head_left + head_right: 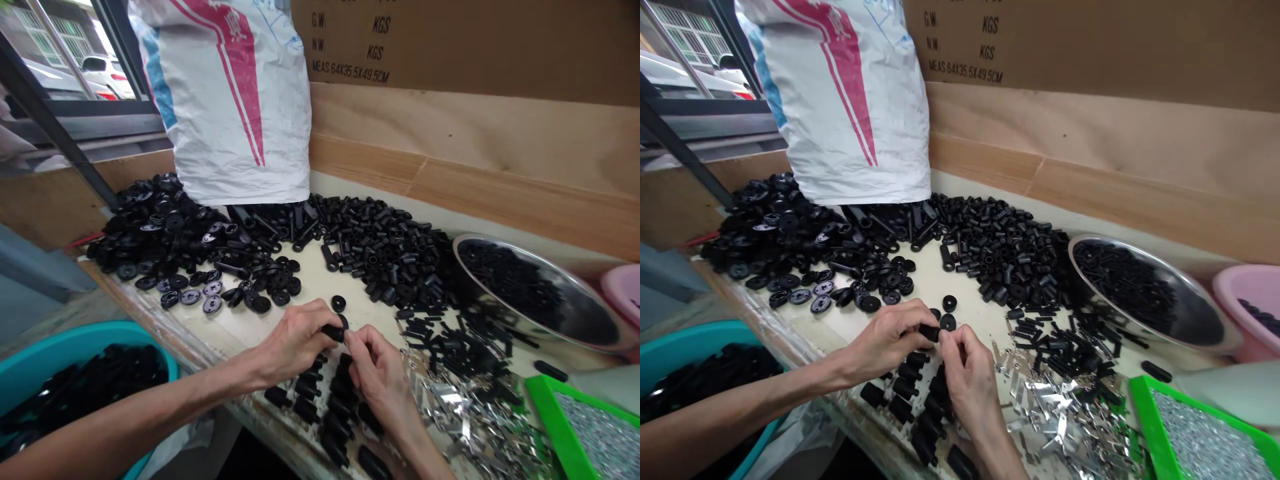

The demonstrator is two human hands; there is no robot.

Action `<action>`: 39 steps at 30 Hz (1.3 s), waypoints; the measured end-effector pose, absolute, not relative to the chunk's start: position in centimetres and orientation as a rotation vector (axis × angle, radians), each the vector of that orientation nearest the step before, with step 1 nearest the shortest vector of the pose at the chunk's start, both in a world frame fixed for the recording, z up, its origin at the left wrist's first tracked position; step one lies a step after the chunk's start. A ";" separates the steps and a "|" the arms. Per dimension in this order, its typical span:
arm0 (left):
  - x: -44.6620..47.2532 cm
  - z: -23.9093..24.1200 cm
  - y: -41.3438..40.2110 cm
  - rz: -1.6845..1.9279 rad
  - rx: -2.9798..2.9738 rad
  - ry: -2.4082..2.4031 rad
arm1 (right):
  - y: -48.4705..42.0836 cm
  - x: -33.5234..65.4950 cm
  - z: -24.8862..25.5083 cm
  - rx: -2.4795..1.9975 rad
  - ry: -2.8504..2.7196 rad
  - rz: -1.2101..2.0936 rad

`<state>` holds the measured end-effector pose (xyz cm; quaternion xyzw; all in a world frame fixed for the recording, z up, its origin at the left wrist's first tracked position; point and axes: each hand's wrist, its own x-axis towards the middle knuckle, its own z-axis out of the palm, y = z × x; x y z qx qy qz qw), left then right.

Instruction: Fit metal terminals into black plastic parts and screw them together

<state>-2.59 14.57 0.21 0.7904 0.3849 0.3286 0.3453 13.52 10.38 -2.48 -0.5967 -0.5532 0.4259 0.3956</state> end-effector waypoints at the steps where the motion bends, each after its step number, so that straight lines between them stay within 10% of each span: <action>1: -2.4 0.0 14.5 0.885 2.055 0.997 | 10.4 13.5 -2.6 -1.515 -1.364 1.119; 30: -3.4 1.8 15.5 0.487 1.904 0.969 | 10.3 13.4 -1.9 -1.476 -1.581 0.833; 39: -2.2 -0.8 14.3 0.895 2.047 1.052 | 10.2 13.2 -2.8 -1.499 -1.444 0.987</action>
